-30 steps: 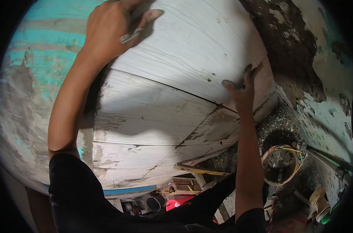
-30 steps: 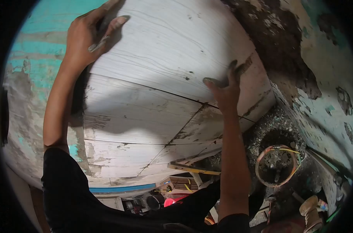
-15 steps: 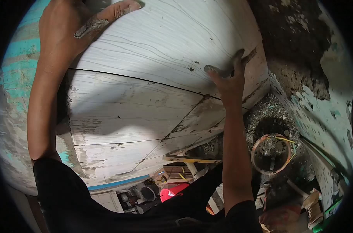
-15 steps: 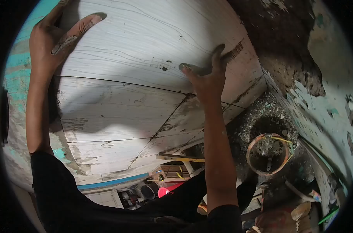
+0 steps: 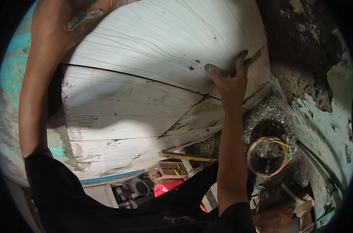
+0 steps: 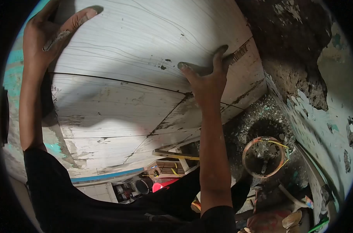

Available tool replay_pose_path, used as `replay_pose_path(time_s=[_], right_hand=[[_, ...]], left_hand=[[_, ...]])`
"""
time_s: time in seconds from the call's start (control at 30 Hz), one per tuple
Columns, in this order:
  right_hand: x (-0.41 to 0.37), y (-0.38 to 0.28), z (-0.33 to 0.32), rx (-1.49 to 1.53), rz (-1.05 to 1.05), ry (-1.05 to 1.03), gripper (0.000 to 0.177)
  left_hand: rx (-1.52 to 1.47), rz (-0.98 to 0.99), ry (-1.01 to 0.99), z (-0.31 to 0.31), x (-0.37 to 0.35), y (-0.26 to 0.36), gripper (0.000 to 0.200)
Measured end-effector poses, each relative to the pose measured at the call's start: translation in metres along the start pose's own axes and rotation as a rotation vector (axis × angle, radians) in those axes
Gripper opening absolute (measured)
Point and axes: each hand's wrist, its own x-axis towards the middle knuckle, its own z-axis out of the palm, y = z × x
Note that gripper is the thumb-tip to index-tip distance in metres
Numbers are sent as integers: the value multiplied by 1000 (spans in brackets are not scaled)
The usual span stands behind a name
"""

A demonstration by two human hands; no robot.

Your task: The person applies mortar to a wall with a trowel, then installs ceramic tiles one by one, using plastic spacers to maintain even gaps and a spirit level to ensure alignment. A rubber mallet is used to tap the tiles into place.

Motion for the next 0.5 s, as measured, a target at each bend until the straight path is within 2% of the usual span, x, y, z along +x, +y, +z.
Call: replay_pose_path(time_s=[0.1,0.2,0.33,0.4,0.5], right_hand=[[0,-1,-1,89,-2,-17,107],[0,-7,-3,-5,18,-24,102],[0,-4,-7,17,77,-52,105],[3,2,-1,-73,12,-5,110],[5,9,-1,-35,25,-36,112]], left_hand=[[-13,-3,3,4,6,4,78],[-23,-39,-14,-4,6,13,77],[-6,2,7,-3,5,20,76],[136,-50,-66,-6,0,2,65],[342,-148,-266,-22,-34,-77,42]])
